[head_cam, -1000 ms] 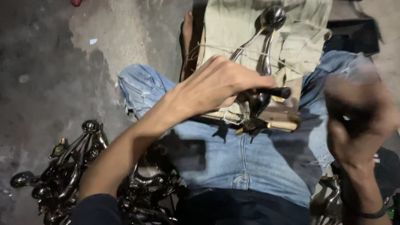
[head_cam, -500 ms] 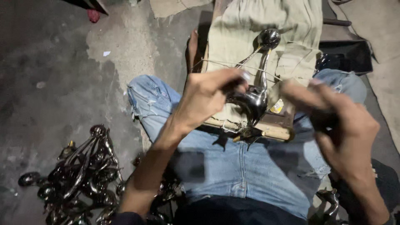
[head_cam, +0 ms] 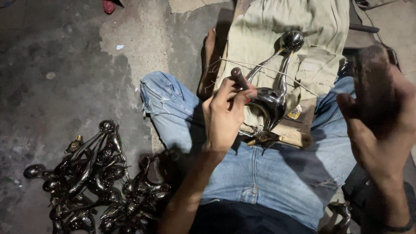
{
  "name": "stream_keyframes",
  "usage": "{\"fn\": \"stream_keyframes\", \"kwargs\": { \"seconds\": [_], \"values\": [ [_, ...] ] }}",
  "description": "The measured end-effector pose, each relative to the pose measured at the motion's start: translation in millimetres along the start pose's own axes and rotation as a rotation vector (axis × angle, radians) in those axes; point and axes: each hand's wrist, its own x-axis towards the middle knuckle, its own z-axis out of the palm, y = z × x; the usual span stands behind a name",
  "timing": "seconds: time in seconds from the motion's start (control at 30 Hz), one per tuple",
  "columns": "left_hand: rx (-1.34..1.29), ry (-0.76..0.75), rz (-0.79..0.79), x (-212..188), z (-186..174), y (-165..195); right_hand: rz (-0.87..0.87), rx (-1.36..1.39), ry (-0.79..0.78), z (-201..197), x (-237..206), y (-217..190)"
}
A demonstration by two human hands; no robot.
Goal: The person sits on the floor polishing shiny metal animal figurines. They hold a figurine steady on a cloth-covered board, run a red-handled rotary polishing tool over its surface, and use a wooden block and brush to buff the metal, working on one figurine at a time.
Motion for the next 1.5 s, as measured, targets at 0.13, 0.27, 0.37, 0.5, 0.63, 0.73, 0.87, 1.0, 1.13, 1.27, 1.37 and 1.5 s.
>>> {"fn": "stream_keyframes", "kwargs": {
  "seconds": [0.13,0.27,0.37,0.5,0.63,0.73,0.87,1.0,1.13,1.27,1.37,1.5],
  "values": [
    [0.127,0.041,-0.018,-2,3,1,-0.09,-0.161,-0.156,-3,30,-33],
    [0.202,0.098,0.002,-5,6,1,-0.293,-0.505,-0.237,3,71,-65],
    [0.075,0.075,-0.029,-5,7,-1,-0.434,-0.702,-0.293,4,95,-77],
    [0.158,0.085,-0.023,-6,7,-4,-0.54,-0.987,-0.423,8,107,-84],
    [0.145,0.069,0.048,-7,6,-4,-0.618,-0.989,-0.396,10,113,-87],
    [0.123,0.067,0.105,-7,5,-4,-0.648,-1.251,-0.463,11,115,-87],
    [0.257,0.065,0.212,-9,4,-8,-0.644,-1.085,-0.434,8,109,-86],
    [0.232,0.066,0.247,-10,7,-18,-0.498,-0.988,-0.441,2,100,-87],
    [0.311,-0.016,0.323,-10,3,-27,-0.42,-0.823,-0.33,1,81,-79],
    [0.342,-0.251,0.443,-7,-10,-28,-0.256,-0.963,-0.385,-13,54,-58],
    [0.323,-0.287,0.54,-3,-16,-24,-0.31,-0.718,-0.278,-14,37,-39],
    [0.273,-0.381,0.562,4,-19,-17,-0.285,-0.727,-0.245,-17,19,-41]
  ]
}}
